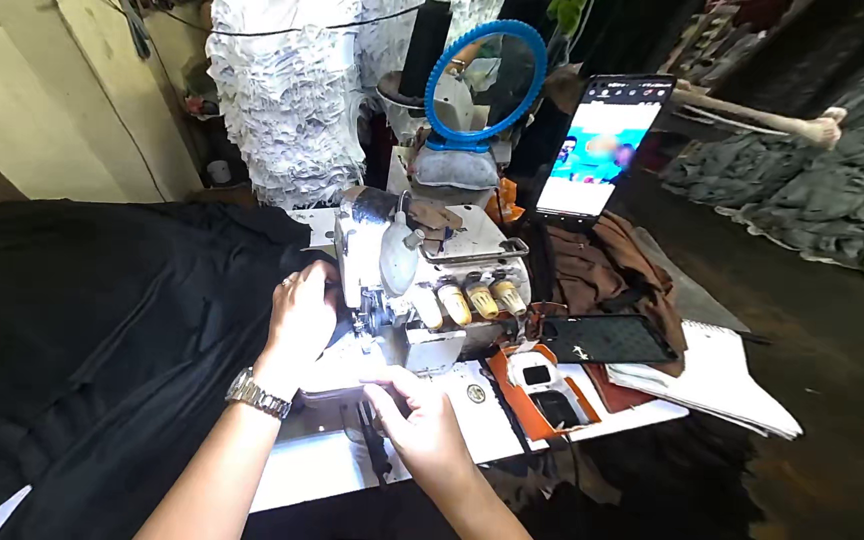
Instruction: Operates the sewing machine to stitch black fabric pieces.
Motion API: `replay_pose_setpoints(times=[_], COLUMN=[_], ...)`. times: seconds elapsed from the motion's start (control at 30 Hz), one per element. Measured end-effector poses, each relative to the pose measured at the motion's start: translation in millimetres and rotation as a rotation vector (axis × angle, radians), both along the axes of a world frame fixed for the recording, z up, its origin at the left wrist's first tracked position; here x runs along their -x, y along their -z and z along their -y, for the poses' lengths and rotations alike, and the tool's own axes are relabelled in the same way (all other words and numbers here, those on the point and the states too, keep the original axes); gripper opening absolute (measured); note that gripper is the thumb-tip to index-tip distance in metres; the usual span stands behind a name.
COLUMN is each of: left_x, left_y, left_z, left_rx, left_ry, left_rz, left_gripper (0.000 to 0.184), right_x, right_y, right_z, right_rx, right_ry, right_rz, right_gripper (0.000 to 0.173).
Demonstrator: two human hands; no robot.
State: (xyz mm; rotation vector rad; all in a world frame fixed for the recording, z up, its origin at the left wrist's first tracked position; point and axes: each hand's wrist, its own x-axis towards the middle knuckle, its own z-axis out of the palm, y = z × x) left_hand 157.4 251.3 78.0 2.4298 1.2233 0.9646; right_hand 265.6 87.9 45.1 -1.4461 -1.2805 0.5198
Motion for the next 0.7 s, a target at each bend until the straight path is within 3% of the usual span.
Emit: replay_pose_setpoints(times=[0.1, 0.2, 0.37, 0.47, 0.53, 0.7], left_x=[12.0, 29.1, 32.2, 30.2, 34.3, 48.9], left_y=[4.6, 14.9, 25.9, 37.9, 43.4, 59.3], left_z=[10.0, 36.9, 110.0, 133.3, 139.4, 146.4], left_rx=[0.048, -0.105, -0.081, -0.007, -0.048, -0.190], left_ry=[-0.077, -0.127, 0.052, 0.214, 0.215, 0.160], left_rz=[0.299, 0.604, 0.860, 0.838, 0.709, 0.411], left_gripper=[0.021, 0.021, 0.014, 0.010, 0.009, 0.030], right_x=[-1.0, -2.5, 3.7, 4.5, -3.5, -39.7], right_y=[-5.9, -13.6, -16.7, -11.1, -8.2, -7.6], right_z=[0.1, -2.8, -10.5, -5.0, 3.3, 21.5], right_rx=[-0.026, -0.040, -0.139, -0.192, -0.146, 0.051], right_ry=[-0.012, 0.019, -0.037, -0.149, -0.140, -0.014], right_rz=[-0.016, -0.003, 0.025, 0.087, 0.115, 0.266], right_gripper=[0.018, 0.020, 0.029, 0.030, 0.024, 0.023])
